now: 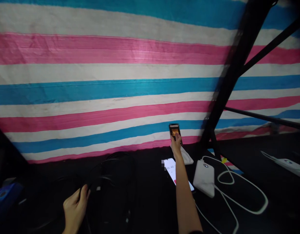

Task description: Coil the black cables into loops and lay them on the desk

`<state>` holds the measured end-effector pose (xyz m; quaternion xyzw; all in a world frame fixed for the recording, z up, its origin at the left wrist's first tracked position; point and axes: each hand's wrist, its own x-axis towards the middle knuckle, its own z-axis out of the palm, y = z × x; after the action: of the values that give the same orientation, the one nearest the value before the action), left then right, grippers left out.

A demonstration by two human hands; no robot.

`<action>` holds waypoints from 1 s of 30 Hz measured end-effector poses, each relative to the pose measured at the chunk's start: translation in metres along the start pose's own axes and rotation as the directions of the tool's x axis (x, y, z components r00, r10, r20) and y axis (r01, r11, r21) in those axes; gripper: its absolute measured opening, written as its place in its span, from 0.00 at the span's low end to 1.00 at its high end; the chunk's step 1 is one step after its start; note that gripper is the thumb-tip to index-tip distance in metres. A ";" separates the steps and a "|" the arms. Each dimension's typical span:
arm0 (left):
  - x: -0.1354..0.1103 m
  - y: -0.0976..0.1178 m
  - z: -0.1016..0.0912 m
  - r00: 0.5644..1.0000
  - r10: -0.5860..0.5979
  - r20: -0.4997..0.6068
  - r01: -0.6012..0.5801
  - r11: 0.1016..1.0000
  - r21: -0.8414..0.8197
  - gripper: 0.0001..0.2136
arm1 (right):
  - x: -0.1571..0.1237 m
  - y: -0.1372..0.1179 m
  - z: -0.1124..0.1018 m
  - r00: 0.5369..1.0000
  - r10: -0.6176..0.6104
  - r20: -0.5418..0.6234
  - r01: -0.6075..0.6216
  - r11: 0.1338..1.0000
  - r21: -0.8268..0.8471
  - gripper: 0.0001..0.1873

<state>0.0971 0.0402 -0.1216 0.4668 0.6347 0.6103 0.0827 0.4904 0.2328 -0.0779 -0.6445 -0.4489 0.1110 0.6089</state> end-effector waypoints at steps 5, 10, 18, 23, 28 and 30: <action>-0.001 0.006 -0.001 1.000 0.027 -0.008 -0.026 0.999 0.047 0.22 | -0.005 -0.021 0.002 0.990 -0.082 0.111 0.066 0.988 0.140 0.18; -0.001 0.000 -0.001 1.000 0.017 -0.013 -0.016 0.999 0.046 0.21 | -0.031 -0.064 0.001 0.831 -0.190 0.523 0.083 0.972 0.222 0.14; -0.002 -0.004 -0.003 0.994 0.107 -0.036 -0.104 0.992 0.078 0.22 | -0.102 -0.134 0.008 0.315 -0.226 0.922 0.110 0.973 0.201 0.13; -0.002 -0.007 -0.004 0.987 0.159 -0.030 -0.156 0.985 0.073 0.22 | -0.136 -0.160 0.013 0.123 -0.192 0.974 0.190 0.968 0.167 0.20; -0.001 -0.008 -0.001 0.989 0.151 0.001 -0.150 0.986 0.070 0.22 | -0.150 -0.180 0.003 -0.207 -0.278 0.938 -0.006 0.959 0.283 0.35; -0.001 -0.007 0.000 0.989 0.149 0.020 -0.150 0.987 0.065 0.22 | -0.151 -0.186 -0.004 -0.287 -0.339 0.896 -0.063 0.940 0.335 0.36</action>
<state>0.0942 0.0409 -0.1279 0.5199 0.6172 0.5899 0.0260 0.3239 0.0953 0.0267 -0.1581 -0.8070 0.5611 0.0940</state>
